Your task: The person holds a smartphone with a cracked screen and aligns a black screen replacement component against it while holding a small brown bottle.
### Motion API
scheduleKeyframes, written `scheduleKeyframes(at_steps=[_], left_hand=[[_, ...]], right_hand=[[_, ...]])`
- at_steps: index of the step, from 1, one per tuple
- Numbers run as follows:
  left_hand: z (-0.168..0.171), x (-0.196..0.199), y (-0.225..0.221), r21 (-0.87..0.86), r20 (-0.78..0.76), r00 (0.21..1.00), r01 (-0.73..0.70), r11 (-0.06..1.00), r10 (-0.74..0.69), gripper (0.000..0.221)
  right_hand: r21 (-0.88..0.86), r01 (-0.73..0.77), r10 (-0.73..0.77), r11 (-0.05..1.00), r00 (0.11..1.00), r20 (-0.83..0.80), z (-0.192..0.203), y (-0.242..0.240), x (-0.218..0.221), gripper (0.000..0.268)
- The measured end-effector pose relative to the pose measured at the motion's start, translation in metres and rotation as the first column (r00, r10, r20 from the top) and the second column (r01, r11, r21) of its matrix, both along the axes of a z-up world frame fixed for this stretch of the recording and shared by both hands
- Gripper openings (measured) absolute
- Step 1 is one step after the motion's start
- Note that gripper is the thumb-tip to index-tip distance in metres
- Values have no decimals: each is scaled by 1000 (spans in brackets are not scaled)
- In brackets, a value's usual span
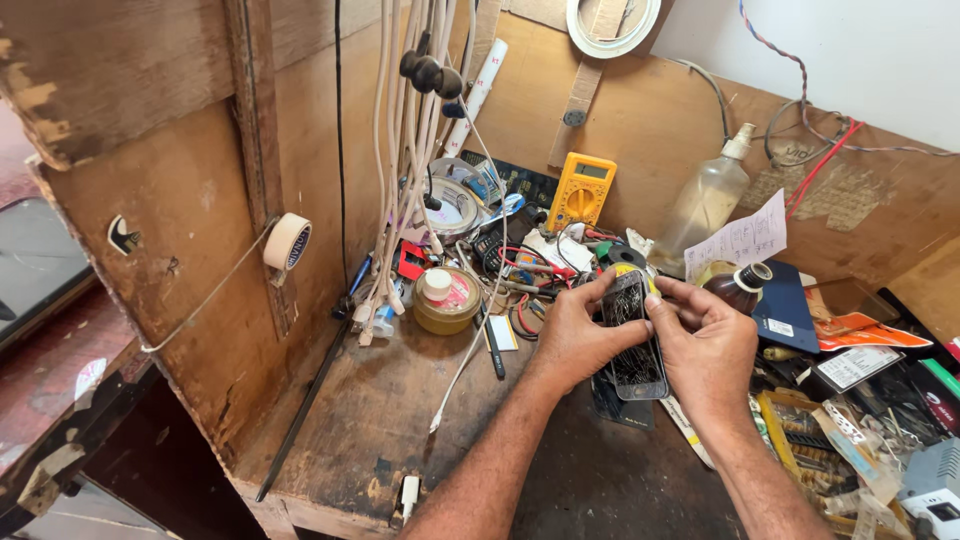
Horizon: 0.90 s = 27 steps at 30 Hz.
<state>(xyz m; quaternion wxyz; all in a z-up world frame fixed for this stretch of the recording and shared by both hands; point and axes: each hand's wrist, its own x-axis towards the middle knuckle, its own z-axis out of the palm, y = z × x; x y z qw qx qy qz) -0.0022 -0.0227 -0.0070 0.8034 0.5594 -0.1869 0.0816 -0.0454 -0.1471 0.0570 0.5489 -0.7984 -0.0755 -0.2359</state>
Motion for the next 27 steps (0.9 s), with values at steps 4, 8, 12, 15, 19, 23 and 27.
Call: scheduleKeyframes(at_steps=[4, 8, 12, 15, 19, 23, 27], left_hand=[[2, -2, 3, 63, 18, 999, -52, 997, 51, 86], [8, -3, 4, 14, -40, 995, -88, 996, 88, 93], [10, -1, 8, 28, 9, 979, -203, 979, 203, 90], [12, 0, 8, 31, -15, 969, -247, 968, 248, 87], [18, -2, 10, -127, -8, 981, -193, 973, 194, 65], [25, -6, 13, -132, -115, 960, -270, 954, 256, 70], [31, -8, 15, -241, -229, 956, -239, 941, 184, 76]], right_hand=[[-15, 43, -43, 999, 998, -40, 1, 0, 3, 24], [18, 81, -79, 997, 992, -99, 6, -1, -2, 25], [8, 45, -45, 999, 999, -26, 7, -5, -20, 25], [-167, 115, -110, 979, 993, 38, 2, -6, -35, 24], [-21, 54, -54, 998, 998, -35, -6, -5, -45, 27], [105, 48, -41, 993, 997, -68, -15, -4, -49, 29], [223, 10, 3, 975, 998, -56, -17, -5, -49, 32]])
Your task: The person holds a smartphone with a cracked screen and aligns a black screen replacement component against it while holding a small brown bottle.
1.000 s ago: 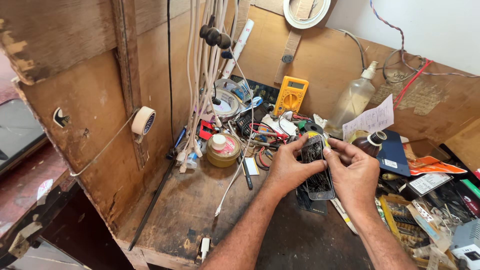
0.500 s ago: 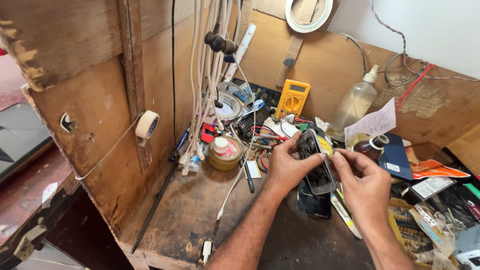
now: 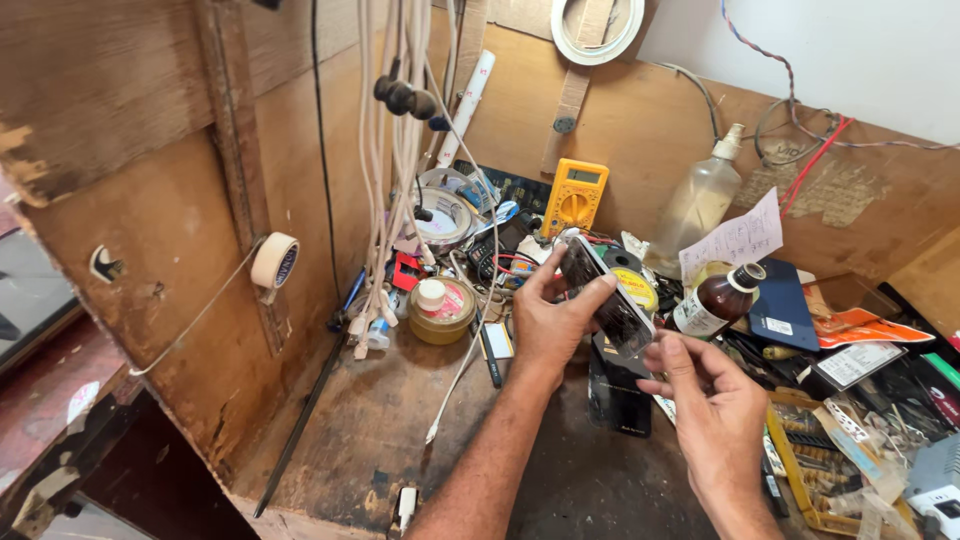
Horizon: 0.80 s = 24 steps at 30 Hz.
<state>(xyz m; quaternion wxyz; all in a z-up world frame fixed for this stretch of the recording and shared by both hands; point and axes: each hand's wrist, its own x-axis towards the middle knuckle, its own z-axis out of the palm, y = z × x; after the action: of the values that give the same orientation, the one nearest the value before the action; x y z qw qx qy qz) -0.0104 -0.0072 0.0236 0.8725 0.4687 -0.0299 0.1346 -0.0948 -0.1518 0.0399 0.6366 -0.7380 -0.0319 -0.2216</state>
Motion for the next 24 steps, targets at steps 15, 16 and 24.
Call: scheduleKeyframes(at_steps=[15, 16, 24], left_hand=[[-10, 15, 3, -122, -148, 979, 119, 985, -137, 72], [-13, 18, 6, -86, -179, 968, 166, 982, -179, 75], [-15, 11, 15, -252, -138, 493, 821, 512, -859, 87]], right_hand=[[-108, 47, -48, 993, 999, -10, 46, -13, 45, 26], [-100, -10, 0, 995, 994, -107, 56, -20, 52, 26], [-254, -239, 110, 937, 894, -435, 79, -23, 90, 30]])
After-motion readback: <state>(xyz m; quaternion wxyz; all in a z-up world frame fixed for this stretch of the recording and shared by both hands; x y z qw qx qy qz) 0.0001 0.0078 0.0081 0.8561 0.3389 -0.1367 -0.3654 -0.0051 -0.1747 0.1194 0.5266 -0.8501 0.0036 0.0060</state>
